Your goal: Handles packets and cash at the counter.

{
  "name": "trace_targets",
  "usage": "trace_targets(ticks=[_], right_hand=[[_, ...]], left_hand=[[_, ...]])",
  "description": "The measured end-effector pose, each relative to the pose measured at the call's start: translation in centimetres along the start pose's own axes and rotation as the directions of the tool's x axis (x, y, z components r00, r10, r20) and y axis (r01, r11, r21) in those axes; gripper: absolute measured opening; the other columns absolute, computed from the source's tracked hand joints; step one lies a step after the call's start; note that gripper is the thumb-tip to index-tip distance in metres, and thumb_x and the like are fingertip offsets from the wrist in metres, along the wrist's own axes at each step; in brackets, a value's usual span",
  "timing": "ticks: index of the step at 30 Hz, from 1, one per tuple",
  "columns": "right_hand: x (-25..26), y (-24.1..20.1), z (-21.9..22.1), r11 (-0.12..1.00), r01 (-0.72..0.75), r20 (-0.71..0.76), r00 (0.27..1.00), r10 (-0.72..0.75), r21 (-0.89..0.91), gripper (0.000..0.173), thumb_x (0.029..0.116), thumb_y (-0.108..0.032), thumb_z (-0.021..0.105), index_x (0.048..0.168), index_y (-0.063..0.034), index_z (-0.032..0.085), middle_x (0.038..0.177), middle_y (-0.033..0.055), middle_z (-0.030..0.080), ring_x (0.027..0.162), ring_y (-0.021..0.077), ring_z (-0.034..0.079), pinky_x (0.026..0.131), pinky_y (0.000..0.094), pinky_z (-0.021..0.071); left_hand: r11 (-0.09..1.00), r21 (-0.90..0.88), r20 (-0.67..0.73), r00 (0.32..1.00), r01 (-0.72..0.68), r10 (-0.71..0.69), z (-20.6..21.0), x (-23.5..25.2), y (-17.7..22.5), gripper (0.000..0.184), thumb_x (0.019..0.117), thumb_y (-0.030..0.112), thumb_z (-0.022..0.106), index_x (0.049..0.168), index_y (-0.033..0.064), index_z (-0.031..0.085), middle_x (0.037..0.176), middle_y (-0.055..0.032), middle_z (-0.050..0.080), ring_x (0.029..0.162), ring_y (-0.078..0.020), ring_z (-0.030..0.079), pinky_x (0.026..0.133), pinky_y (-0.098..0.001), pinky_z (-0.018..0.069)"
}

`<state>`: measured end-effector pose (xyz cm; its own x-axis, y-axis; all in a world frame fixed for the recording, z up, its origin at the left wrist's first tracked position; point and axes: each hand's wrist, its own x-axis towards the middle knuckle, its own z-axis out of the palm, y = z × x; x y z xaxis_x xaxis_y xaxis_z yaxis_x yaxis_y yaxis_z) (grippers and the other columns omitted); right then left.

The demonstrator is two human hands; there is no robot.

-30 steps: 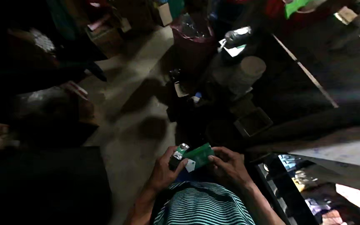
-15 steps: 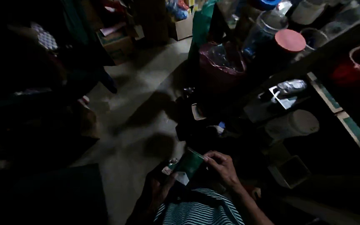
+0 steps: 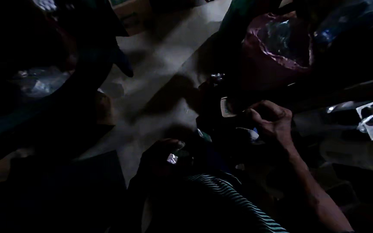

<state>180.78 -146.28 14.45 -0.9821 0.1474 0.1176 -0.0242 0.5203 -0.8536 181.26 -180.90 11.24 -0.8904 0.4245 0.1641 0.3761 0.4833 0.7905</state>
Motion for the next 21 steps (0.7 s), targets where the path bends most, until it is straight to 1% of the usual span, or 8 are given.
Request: trace_targets(ticks=[2,4,9,11,14,16,17,21], right_hand=[[2.0,1.8,-1.5,0.996,-0.073,-0.049,0.996,0.071,-0.043,0.008,0.0941,-0.008,0.067,0.097,-0.0003,0.069,0.083,-0.0018,0.068,0.070,-0.0054,0.061,0.064,0.0116,0.0530],[4.4,3.0,-3.3,0.986,-0.123,-0.083,0.990,0.114,-0.113,0.008,0.0950,-0.010,0.066,0.096,-0.0023,0.068,0.082,-0.0035,0.066,0.067,-0.0071,0.059,0.062,0.0098,0.0505],[13.3,8.8,-9.9,0.948,-0.076,-0.147,0.989,0.031,-0.308,0.020,0.0948,-0.011,0.066,0.097,0.0088,0.069,0.089,0.0058,0.070,0.079,-0.0073,0.061,0.076,0.0123,0.0530],[17.2,9.4,-13.2,0.916,-0.157,-0.198,0.976,0.087,-0.369,0.022,0.0965,-0.014,0.066,0.100,0.0068,0.068,0.091,0.0033,0.070,0.080,-0.0065,0.063,0.076,0.0145,0.0548],[22.5,9.8,-18.4,0.818,-0.261,-0.279,0.952,0.129,-0.512,0.023,0.0980,-0.017,0.065,0.107,0.0042,0.067,0.097,0.0048,0.069,0.087,-0.0010,0.064,0.081,0.0205,0.0563],[25.4,10.6,-21.0,0.643,-0.450,-0.402,0.886,0.232,-0.619,0.029,0.1004,-0.023,0.061,0.113,0.0027,0.067,0.103,0.0085,0.069,0.093,0.0060,0.065,0.087,0.0277,0.0553],[26.5,10.8,-21.7,0.565,-0.520,-0.435,0.852,0.291,-0.641,0.034,0.1021,-0.025,0.059,0.119,0.0049,0.065,0.110,0.0182,0.069,0.098,0.0175,0.066,0.091,0.0389,0.0529],[28.8,13.9,-22.3,0.549,-0.557,-0.464,0.828,0.314,-0.623,0.037,0.1021,-0.022,0.057,0.118,0.0107,0.063,0.106,0.0231,0.068,0.091,0.0163,0.065,0.086,0.0345,0.0544]], left_hand=[[0.999,-0.042,-0.014,0.999,0.031,-0.032,0.2,3.0,-1.6,0.040,0.0981,0.031,0.067,0.117,-0.0044,0.069,0.109,-0.0161,0.073,0.101,-0.0103,0.070,0.092,-0.0235,0.0555],[0.992,-0.123,0.010,0.999,0.043,-0.042,1.3,6.4,-3.4,0.038,0.0958,0.025,0.069,0.121,-0.0043,0.067,0.110,-0.0137,0.072,0.100,-0.0047,0.068,0.091,-0.0190,0.0546],[0.988,-0.129,0.060,0.995,0.083,-0.076,5.5,17.5,-6.5,0.038,0.0942,0.022,0.071,0.122,-0.0035,0.067,0.112,-0.0150,0.071,0.101,-0.0037,0.067,0.091,-0.0176,0.0530],[0.987,-0.137,0.095,0.993,0.082,-0.070,6.9,21.9,-7.3,0.039,0.0930,0.022,0.071,0.123,-0.0034,0.066,0.112,-0.0152,0.071,0.101,-0.0039,0.066,0.092,-0.0168,0.0517],[0.988,-0.131,0.132,0.989,0.087,-0.069,8.6,27.8,-8.1,0.039,0.0925,0.023,0.071,0.120,-0.0043,0.068,0.110,-0.0171,0.072,0.100,-0.0072,0.067,0.092,-0.0181,0.0520],[0.983,-0.135,0.183,0.978,0.123,-0.097,9.3,30.2,-8.5,0.040,0.0938,0.023,0.070,0.121,-0.0057,0.067,0.112,-0.0187,0.071,0.102,-0.0093,0.068,0.093,-0.0209,0.0530],[0.984,-0.140,0.201,0.976,0.113,-0.084,9.6,31.3,-9.0,0.040,0.0945,0.023,0.070,0.121,-0.0059,0.066,0.112,-0.0182,0.071,0.102,-0.0088,0.068,0.093,-0.0208,0.0535],[0.987,-0.140,0.258,0.965,0.084,-0.045,10.6,35.2,-10.3,0.038,0.0946,0.026,0.069,0.120,-0.0030,0.067,0.112,-0.0136,0.071,0.102,-0.0067,0.067,0.093,-0.0206,0.0539]])
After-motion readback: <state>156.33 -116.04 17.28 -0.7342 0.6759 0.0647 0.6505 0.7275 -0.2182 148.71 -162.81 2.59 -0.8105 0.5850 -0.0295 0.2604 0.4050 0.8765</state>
